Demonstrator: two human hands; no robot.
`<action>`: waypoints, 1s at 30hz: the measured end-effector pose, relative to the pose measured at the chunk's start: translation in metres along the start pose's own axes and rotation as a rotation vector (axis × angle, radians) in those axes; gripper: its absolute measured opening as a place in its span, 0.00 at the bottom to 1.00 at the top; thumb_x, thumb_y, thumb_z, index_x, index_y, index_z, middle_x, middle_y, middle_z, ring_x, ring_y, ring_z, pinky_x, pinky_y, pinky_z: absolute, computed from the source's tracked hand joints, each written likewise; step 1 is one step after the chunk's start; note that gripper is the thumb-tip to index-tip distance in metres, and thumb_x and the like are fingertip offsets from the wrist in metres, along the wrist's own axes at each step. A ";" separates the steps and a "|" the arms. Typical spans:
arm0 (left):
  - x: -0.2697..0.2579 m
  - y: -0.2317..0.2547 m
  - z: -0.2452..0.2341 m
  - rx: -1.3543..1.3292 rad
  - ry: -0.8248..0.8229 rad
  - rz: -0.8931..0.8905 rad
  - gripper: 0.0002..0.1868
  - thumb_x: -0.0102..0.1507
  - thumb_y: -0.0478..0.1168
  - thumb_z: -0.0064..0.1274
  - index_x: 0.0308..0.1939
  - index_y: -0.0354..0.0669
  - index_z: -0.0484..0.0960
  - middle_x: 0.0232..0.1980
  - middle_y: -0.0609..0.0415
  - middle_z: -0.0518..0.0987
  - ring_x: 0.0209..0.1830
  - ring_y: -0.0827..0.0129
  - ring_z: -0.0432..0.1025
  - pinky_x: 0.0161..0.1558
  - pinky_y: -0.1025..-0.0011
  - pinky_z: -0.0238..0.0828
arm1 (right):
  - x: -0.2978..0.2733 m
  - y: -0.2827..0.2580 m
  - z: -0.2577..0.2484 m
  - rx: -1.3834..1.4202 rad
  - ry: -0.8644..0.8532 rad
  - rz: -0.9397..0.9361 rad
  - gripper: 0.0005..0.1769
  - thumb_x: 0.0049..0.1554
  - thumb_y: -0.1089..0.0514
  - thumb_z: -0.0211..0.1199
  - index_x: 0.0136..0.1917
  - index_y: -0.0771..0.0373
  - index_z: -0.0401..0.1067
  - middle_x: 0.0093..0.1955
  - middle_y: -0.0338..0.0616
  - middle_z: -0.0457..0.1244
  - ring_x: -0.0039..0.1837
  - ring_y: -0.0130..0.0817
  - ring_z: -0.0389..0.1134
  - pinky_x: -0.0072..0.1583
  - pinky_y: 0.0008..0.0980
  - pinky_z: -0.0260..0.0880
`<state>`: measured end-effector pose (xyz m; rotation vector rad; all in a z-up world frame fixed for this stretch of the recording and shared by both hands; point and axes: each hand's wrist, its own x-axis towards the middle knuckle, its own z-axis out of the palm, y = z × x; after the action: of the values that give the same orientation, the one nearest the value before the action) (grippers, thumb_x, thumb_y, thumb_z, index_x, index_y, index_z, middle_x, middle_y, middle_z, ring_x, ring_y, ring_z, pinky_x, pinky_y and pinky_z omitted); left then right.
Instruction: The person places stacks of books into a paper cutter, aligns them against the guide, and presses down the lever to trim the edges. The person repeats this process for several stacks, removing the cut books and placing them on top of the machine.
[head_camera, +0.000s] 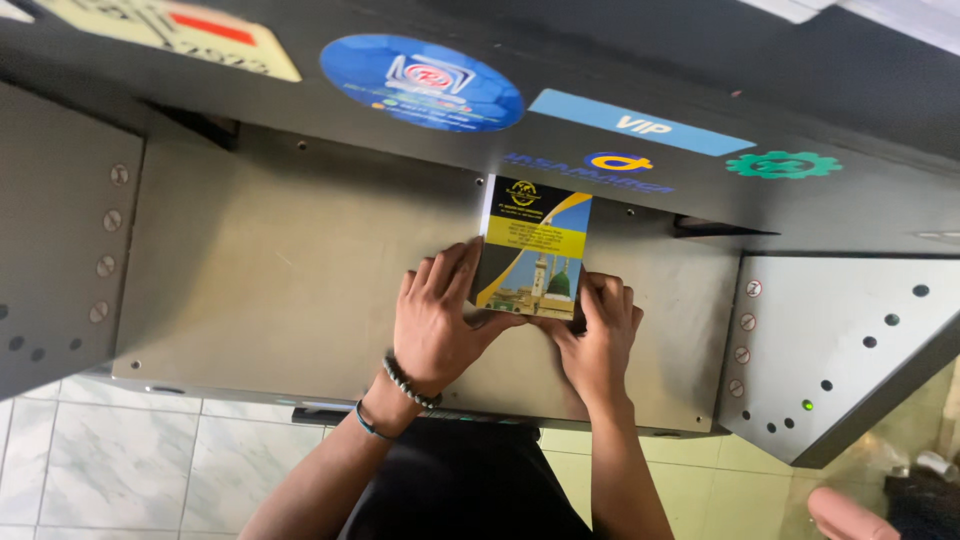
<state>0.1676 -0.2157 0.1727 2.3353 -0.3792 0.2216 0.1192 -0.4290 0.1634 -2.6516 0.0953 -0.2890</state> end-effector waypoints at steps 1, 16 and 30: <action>0.000 -0.001 0.001 -0.004 0.011 0.002 0.51 0.49 0.67 0.69 0.67 0.38 0.75 0.59 0.48 0.77 0.51 0.55 0.73 0.45 0.61 0.67 | 0.000 0.001 0.000 0.003 -0.009 -0.003 0.46 0.45 0.34 0.75 0.70 0.58 0.70 0.53 0.36 0.56 0.53 0.42 0.60 0.54 0.50 0.61; -0.001 -0.004 0.005 0.023 0.038 0.034 0.50 0.50 0.68 0.68 0.65 0.36 0.77 0.57 0.47 0.77 0.49 0.55 0.74 0.43 0.61 0.67 | 0.000 -0.004 -0.002 -0.028 -0.012 0.009 0.45 0.44 0.32 0.75 0.69 0.55 0.72 0.53 0.34 0.58 0.53 0.40 0.61 0.54 0.48 0.62; -0.004 -0.006 0.010 0.077 0.023 0.043 0.48 0.52 0.66 0.67 0.67 0.37 0.76 0.57 0.50 0.75 0.49 0.57 0.73 0.43 0.61 0.68 | 0.002 -0.007 -0.006 -0.013 -0.010 0.000 0.47 0.45 0.30 0.73 0.71 0.54 0.69 0.52 0.35 0.58 0.53 0.41 0.62 0.54 0.50 0.63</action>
<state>0.1666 -0.2183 0.1609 2.3993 -0.4164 0.2886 0.1205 -0.4252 0.1722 -2.6659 0.0946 -0.2765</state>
